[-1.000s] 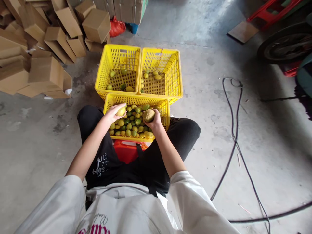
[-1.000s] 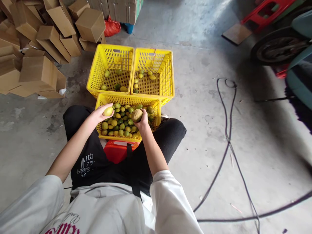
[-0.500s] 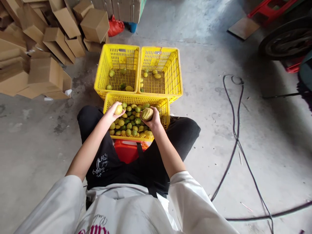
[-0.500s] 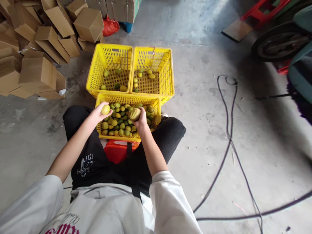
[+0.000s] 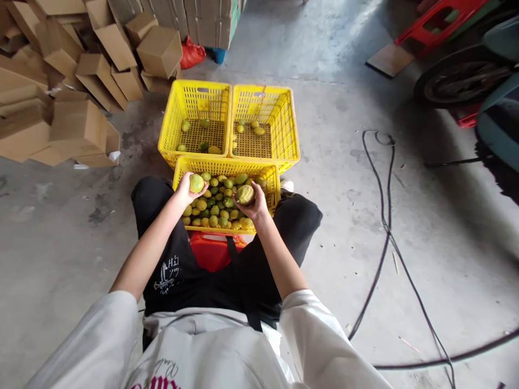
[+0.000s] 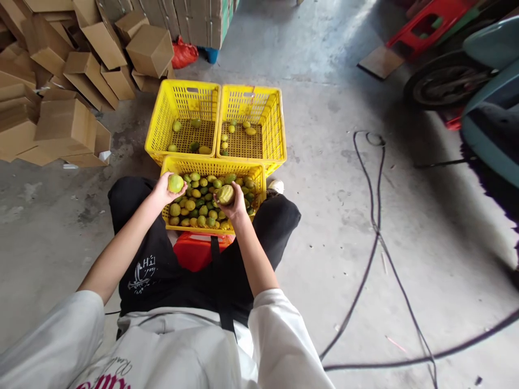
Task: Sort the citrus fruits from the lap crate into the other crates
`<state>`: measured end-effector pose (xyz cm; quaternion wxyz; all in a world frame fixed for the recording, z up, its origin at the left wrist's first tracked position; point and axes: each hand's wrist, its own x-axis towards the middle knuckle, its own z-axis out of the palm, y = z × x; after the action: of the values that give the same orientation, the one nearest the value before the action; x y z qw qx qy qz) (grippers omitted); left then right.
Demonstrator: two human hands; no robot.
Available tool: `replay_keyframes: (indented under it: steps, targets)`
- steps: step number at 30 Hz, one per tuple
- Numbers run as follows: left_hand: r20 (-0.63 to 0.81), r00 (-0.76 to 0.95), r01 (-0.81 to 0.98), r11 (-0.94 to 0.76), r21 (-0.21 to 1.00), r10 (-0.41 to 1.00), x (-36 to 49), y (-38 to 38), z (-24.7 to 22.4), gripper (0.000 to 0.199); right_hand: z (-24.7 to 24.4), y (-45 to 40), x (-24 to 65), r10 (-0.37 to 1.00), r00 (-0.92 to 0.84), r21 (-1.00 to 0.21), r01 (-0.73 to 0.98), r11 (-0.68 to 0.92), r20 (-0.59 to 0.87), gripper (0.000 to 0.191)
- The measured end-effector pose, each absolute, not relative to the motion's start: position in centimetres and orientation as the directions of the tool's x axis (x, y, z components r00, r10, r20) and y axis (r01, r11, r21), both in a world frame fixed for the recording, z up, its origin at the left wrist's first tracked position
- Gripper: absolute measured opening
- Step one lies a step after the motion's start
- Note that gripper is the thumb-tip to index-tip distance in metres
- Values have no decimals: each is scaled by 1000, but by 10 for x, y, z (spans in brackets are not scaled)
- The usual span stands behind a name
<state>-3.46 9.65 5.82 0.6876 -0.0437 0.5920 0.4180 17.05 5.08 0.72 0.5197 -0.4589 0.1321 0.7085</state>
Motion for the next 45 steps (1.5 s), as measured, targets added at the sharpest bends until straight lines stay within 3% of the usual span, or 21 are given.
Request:
replay_keyframes:
  steps: [6,11,14,19,25,34,41,45]
  targets:
    - [-856,-42,-608,667,431,515,-42,94,59,21,-5,29,157,562,-112,-153,-903,-402,-820,17]
    - [-762,-106,-611,562,557,639,-43,97,61,21,-10,24,140,576,-214,-82,-892,-445,-789,30]
    - [-738,-106,-608,544,579,667,-41,99,58,21,-17,18,133,626,-209,-118,-891,-439,-751,31]
    - [-803,-124,-582,614,534,582,-36,99,53,22,-43,-3,138,620,-192,-121,-896,-426,-761,22]
    - [-828,-137,-599,620,506,544,-37,102,55,10,-65,-8,149,587,-9,-264,-887,-378,-810,18]
    - [-868,-85,-626,652,428,489,-36,107,51,18,-73,-7,143,602,-43,-265,-871,-413,-797,16]
    - [-735,-75,-560,582,590,674,-32,104,44,17,-77,-3,142,603,-82,-217,-887,-407,-794,33]
    - [-777,-122,-552,608,571,618,-31,103,49,13,-83,-2,141,629,-55,-232,-902,-365,-775,31]
